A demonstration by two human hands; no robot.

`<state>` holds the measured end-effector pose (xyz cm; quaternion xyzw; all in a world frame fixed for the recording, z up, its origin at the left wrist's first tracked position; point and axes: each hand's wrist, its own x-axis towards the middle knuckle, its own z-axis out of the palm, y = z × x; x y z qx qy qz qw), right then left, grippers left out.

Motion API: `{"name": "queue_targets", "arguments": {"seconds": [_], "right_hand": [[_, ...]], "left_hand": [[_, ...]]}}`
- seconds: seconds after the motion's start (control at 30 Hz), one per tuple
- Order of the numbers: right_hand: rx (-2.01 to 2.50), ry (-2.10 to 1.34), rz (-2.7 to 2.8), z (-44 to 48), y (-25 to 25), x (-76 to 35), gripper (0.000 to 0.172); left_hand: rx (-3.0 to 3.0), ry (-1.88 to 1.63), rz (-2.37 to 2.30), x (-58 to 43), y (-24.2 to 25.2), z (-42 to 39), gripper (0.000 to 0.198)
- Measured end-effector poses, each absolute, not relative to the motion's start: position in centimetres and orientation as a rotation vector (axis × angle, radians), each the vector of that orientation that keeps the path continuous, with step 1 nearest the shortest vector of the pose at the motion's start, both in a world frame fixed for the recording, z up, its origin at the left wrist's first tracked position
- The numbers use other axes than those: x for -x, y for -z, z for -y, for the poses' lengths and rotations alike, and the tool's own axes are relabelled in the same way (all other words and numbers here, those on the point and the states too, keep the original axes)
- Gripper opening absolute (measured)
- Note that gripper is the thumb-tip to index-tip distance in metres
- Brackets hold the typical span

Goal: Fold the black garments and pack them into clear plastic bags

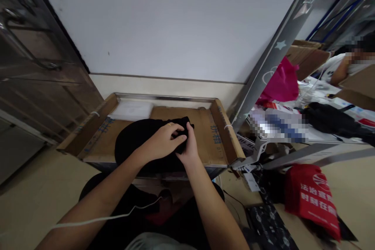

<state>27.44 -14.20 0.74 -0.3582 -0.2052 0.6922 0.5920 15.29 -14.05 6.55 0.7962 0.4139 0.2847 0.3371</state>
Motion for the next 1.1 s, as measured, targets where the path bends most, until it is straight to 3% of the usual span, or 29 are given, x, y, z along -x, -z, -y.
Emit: {"name": "queue_targets", "arguments": {"seconds": [0.13, 0.27, 0.37, 0.47, 0.57, 0.67, 1.1], "right_hand": [[0.918, -1.578, 0.562, 13.9, 0.8, -28.5, 0.027], [0.953, -1.585, 0.483, 13.8, 1.5, -30.0, 0.018], [0.937, -1.579, 0.455, 13.8, 1.5, -30.7, 0.019], [0.958, -1.584, 0.449, 13.9, 1.3, -31.1, 0.022], [1.013, -1.574, 0.414, 14.0, 1.2, -31.3, 0.021], [1.043, -1.509, 0.382, 14.0, 1.5, -31.7, 0.023], [1.087, -1.471, 0.429, 14.4, 2.2, -33.1, 0.024]], "left_hand": [[-1.956, -0.923, -1.062, -12.8, -6.1, 12.6, 0.022], [-2.093, -1.088, -1.4, -8.1, -6.0, 8.4, 0.022], [-2.247, -0.938, -1.718, -3.7, -5.3, 4.3, 0.026], [-2.384, -0.57, -1.962, 0.2, -4.0, 1.1, 0.039], [-2.525, -0.179, -1.976, 2.8, -2.4, -0.6, 0.048], [-2.64, 0.039, -1.912, 4.0, -1.3, -1.3, 0.045], [-2.665, -0.069, -1.885, 4.7, -0.9, -1.3, 0.03]]}}
